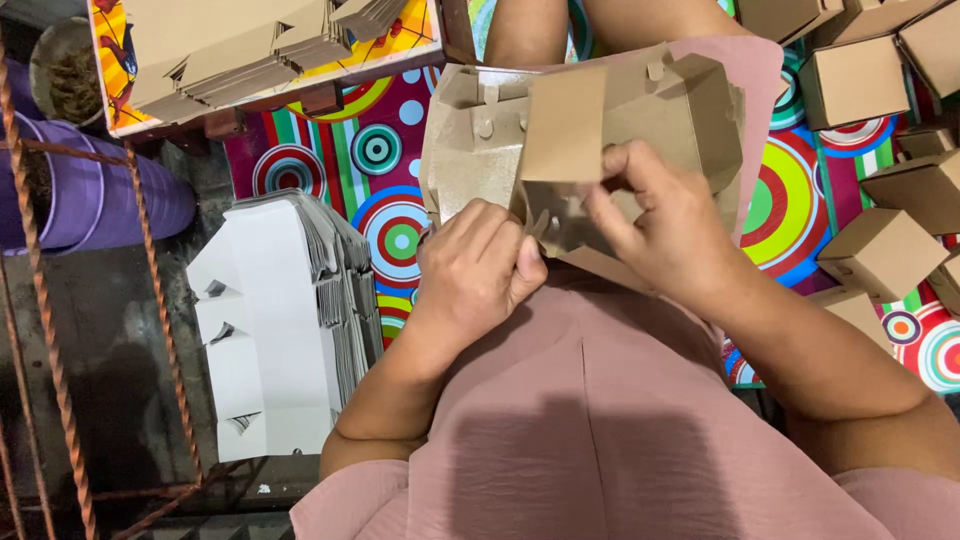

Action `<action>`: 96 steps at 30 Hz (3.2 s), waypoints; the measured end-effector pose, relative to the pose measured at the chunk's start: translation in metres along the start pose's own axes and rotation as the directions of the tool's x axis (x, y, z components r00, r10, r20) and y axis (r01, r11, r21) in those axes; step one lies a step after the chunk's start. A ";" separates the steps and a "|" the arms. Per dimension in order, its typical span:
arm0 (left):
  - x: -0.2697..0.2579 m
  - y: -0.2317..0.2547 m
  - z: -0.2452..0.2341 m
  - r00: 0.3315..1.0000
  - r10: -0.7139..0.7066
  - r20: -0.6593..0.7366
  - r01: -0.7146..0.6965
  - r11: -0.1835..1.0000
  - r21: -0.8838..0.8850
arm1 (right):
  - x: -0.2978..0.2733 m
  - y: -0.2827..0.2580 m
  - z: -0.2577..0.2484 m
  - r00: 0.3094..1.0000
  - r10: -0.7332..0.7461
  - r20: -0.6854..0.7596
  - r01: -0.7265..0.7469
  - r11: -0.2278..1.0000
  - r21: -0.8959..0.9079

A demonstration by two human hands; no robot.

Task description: Folding and assembling cardboard food boxes from flat sheets

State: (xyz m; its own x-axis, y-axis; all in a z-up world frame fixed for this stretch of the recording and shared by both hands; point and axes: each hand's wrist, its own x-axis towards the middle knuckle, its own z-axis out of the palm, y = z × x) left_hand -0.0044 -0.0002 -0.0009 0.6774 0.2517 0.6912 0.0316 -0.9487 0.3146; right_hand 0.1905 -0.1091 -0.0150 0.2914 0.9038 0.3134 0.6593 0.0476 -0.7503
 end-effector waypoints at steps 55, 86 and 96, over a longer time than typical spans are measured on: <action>-0.047 -0.001 0.007 0.750 -0.611 0.253 0.642 0.765 -0.057 | -0.032 0.004 0.045 0.929 0.192 0.316 -0.256 0.950 0.177; -0.032 0.018 0.022 0.990 0.069 -0.121 -0.067 0.997 0.024 | 0.038 -0.037 -0.006 0.961 -0.023 0.276 -0.058 0.957 0.284; -0.039 -0.023 -0.048 0.732 -0.629 0.262 0.628 0.474 -0.618 | 0.016 -0.067 -0.033 0.759 -0.507 0.408 0.639 0.702 -0.315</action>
State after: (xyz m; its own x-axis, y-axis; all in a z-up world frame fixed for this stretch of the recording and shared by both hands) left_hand -0.0667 0.0211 -0.0039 0.6685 0.7308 0.1381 -0.0137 -0.1736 0.9847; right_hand 0.1740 -0.1117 0.0599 -0.3963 0.8355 0.3807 0.8674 0.4766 -0.1431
